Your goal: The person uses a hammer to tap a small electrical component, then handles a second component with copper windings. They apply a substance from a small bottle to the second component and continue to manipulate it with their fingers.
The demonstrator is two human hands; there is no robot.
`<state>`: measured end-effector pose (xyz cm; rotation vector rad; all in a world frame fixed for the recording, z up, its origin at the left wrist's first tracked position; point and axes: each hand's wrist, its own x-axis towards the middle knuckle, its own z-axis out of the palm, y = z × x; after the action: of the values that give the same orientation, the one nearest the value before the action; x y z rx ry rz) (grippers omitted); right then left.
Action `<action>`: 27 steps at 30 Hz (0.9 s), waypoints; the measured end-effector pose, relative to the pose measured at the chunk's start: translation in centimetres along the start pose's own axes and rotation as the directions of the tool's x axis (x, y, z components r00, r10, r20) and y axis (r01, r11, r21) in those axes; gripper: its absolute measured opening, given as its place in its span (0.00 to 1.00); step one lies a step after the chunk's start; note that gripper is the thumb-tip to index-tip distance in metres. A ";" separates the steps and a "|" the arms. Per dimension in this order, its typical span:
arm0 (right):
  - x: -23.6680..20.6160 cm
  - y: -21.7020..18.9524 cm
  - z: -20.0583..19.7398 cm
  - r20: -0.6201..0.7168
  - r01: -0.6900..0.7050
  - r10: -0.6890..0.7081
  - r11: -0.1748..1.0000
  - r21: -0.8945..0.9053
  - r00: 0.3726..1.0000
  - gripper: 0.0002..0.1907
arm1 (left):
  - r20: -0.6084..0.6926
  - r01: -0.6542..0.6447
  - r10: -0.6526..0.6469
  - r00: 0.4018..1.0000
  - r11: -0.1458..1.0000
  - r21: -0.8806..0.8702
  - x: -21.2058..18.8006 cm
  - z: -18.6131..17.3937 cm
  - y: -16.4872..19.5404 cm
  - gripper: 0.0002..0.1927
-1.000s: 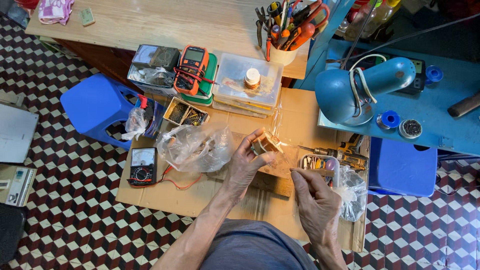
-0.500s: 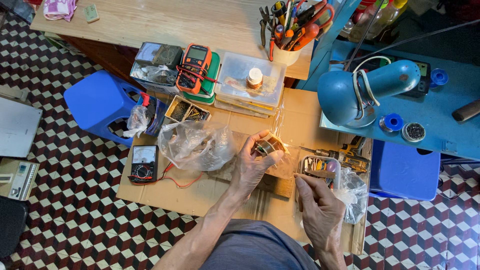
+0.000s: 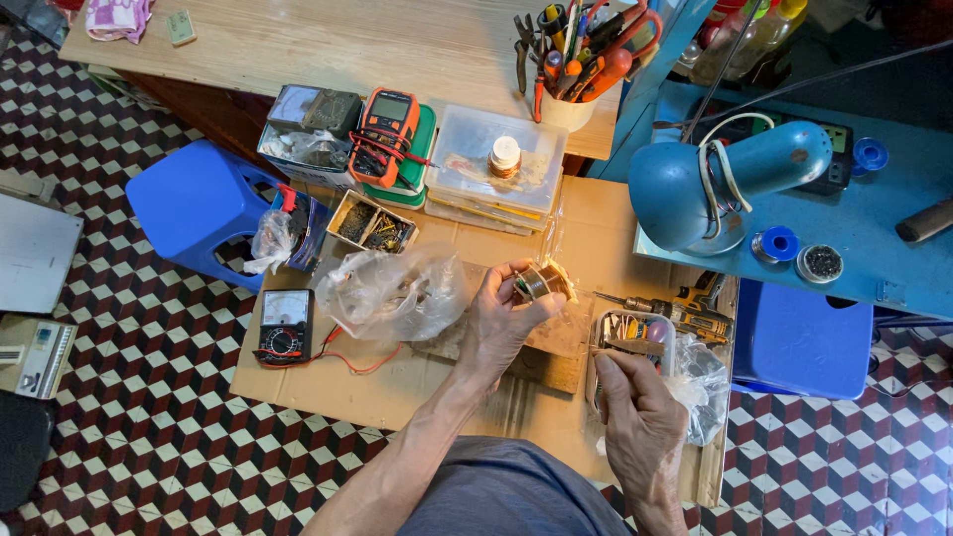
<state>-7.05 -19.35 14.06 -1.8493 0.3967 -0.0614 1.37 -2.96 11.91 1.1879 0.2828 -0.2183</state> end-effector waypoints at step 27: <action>-0.1 0.2 0.6 -0.031 -0.043 0.041 0.998 -0.041 0.999 0.09 | -0.010 0.065 -0.065 0.998 0.998 -0.026 0.4 0.3 1.3 0.33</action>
<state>-7.01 -18.84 13.67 -1.8822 0.4606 -0.0526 2.20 -2.74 13.06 1.1561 0.3330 -0.2642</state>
